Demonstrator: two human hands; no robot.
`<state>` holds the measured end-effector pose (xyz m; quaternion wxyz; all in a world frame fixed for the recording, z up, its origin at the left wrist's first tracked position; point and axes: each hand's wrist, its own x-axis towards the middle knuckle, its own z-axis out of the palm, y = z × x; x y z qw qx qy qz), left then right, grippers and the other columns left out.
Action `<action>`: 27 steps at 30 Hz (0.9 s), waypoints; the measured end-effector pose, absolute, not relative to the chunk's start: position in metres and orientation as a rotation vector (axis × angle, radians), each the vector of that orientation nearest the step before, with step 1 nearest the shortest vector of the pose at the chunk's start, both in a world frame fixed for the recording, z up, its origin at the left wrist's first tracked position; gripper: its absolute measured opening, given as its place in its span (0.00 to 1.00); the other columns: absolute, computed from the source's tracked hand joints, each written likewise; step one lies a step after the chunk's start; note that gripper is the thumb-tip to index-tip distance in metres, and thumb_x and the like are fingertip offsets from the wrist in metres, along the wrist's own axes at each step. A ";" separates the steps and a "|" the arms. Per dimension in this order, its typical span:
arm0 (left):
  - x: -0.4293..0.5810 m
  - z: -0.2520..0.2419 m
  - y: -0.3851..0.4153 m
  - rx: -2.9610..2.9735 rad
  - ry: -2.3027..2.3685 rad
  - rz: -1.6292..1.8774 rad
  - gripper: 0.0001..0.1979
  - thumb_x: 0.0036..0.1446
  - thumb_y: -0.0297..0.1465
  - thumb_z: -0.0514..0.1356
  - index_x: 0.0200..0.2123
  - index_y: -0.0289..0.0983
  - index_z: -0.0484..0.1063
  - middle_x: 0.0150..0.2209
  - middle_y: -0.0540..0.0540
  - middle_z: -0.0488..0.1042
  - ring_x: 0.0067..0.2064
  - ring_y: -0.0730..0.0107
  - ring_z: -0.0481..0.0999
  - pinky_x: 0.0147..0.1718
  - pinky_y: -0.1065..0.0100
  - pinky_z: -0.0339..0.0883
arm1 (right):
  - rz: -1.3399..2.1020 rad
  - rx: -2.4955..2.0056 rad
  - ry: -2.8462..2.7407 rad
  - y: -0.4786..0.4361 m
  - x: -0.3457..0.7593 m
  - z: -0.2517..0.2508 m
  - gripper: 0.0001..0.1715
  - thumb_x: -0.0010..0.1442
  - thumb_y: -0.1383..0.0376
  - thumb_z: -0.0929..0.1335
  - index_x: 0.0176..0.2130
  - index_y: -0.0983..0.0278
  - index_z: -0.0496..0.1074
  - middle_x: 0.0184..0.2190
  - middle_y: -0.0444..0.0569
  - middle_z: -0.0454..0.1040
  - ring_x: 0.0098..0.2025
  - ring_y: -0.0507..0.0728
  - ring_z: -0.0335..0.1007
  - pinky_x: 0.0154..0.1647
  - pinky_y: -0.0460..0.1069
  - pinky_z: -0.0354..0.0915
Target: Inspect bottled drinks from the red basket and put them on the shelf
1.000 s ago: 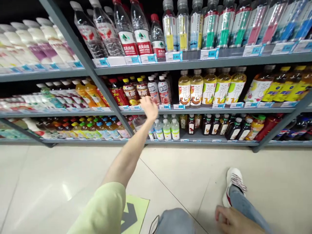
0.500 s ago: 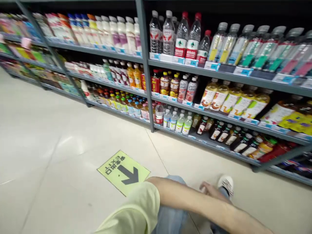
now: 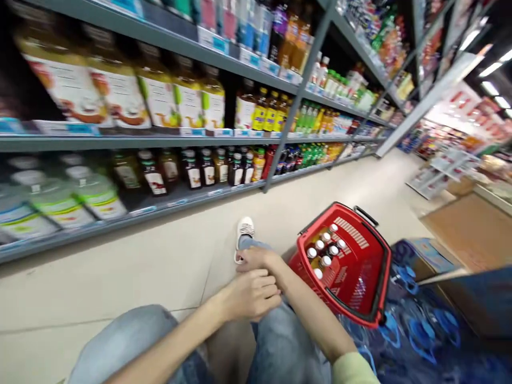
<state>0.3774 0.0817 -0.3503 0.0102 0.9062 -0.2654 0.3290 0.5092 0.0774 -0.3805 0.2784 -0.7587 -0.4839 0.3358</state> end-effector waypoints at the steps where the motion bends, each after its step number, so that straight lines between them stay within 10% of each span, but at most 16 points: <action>1: 0.378 -0.352 0.081 2.853 -0.825 1.039 0.12 0.63 0.23 0.58 0.26 0.38 0.67 0.23 0.51 0.70 0.27 0.69 0.67 0.32 0.63 0.57 | 0.951 -2.030 -1.384 0.082 0.514 -0.381 0.11 0.50 0.69 0.79 0.29 0.67 0.74 0.15 0.31 0.63 0.24 0.50 0.65 0.34 0.45 0.61; 19: 0.377 -0.340 0.096 2.916 -0.695 0.880 0.09 0.60 0.20 0.58 0.30 0.37 0.68 0.26 0.51 0.71 0.29 0.66 0.67 0.31 0.62 0.54 | 0.253 -2.001 -1.344 0.057 0.564 -0.372 0.13 0.72 0.62 0.61 0.48 0.63 0.71 0.45 0.49 0.78 0.40 0.52 0.75 0.40 0.45 0.68; 27: 0.372 -0.342 0.097 2.929 -0.704 0.773 0.08 0.58 0.20 0.60 0.30 0.37 0.68 0.27 0.49 0.72 0.29 0.66 0.67 0.31 0.61 0.53 | -0.010 -2.456 -0.933 -0.056 0.623 -0.374 0.20 0.69 0.59 0.60 0.55 0.66 0.68 0.36 0.54 0.77 0.40 0.62 0.75 0.48 0.56 0.67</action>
